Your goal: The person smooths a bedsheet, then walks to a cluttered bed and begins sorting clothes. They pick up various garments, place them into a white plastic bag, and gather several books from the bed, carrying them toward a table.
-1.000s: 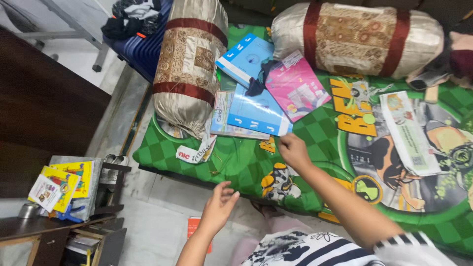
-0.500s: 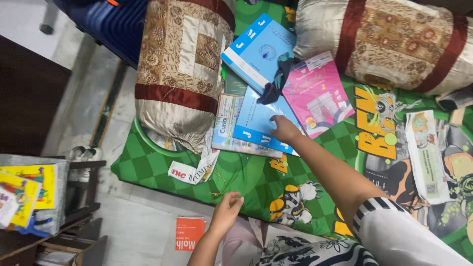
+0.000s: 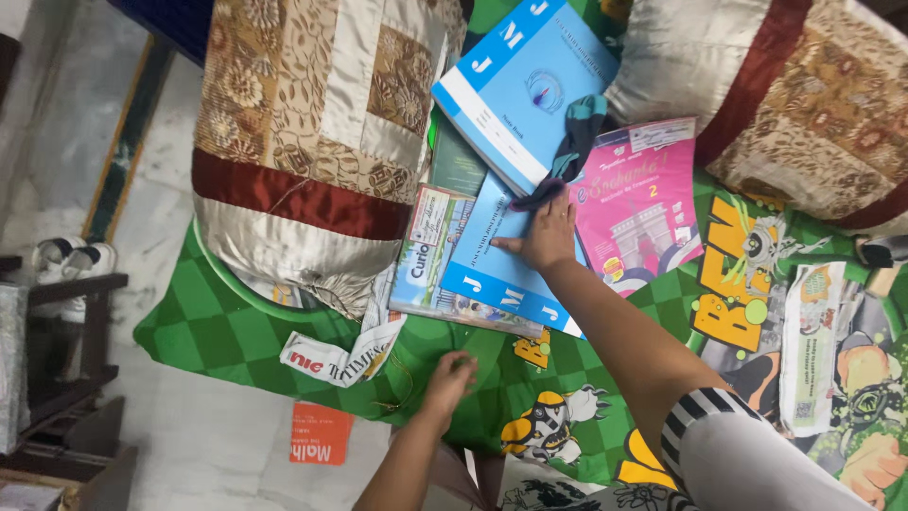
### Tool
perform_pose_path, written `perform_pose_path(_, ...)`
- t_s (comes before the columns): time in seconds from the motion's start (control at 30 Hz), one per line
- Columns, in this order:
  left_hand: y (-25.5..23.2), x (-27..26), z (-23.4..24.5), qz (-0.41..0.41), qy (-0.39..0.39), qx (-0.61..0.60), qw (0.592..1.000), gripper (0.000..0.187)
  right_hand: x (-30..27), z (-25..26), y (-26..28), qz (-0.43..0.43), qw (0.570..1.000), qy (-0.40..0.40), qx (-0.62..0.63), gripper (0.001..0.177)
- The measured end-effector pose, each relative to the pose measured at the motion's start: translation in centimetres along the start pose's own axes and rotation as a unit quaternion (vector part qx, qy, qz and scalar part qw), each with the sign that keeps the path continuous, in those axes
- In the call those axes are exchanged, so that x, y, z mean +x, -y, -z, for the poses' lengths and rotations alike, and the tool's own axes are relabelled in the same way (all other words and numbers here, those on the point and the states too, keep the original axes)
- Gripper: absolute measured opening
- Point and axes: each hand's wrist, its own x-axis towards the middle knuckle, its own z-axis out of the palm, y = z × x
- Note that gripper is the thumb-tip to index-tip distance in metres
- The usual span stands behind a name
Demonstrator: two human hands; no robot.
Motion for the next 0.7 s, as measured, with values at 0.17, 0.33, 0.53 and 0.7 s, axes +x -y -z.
perform_pose_path(0.17, -2.4, 3.3, -0.4, 0.034, 0.011, -0.099, 0.994, 0.057, -0.8, -0.3, 0.2, 0.121, 0.989, -0.069, 0.041, 0.122)
perform_pose_path(0.33, -3.1, 5.4, -0.9, 0.019, 0.016, -0.219, 0.975, 0.058, -1.4, 0.9, 1.6, 0.106, 0.984, -0.106, 0.094, 0.119)
perform_pose_path(0.53, -2.9, 4.3, -2.2, -0.031, -0.091, -0.225, 0.97, 0.052, -5.7, 1.5, 4.7, 0.101, 0.989, -0.099, 0.05, 0.104)
perform_pose_path(0.7, -2.2, 1.1, -0.6, -0.023, -0.104, -0.251, 0.962, 0.058, -8.6, 0.1, 3.3, 0.103, 0.985, -0.001, 0.142, 0.082)
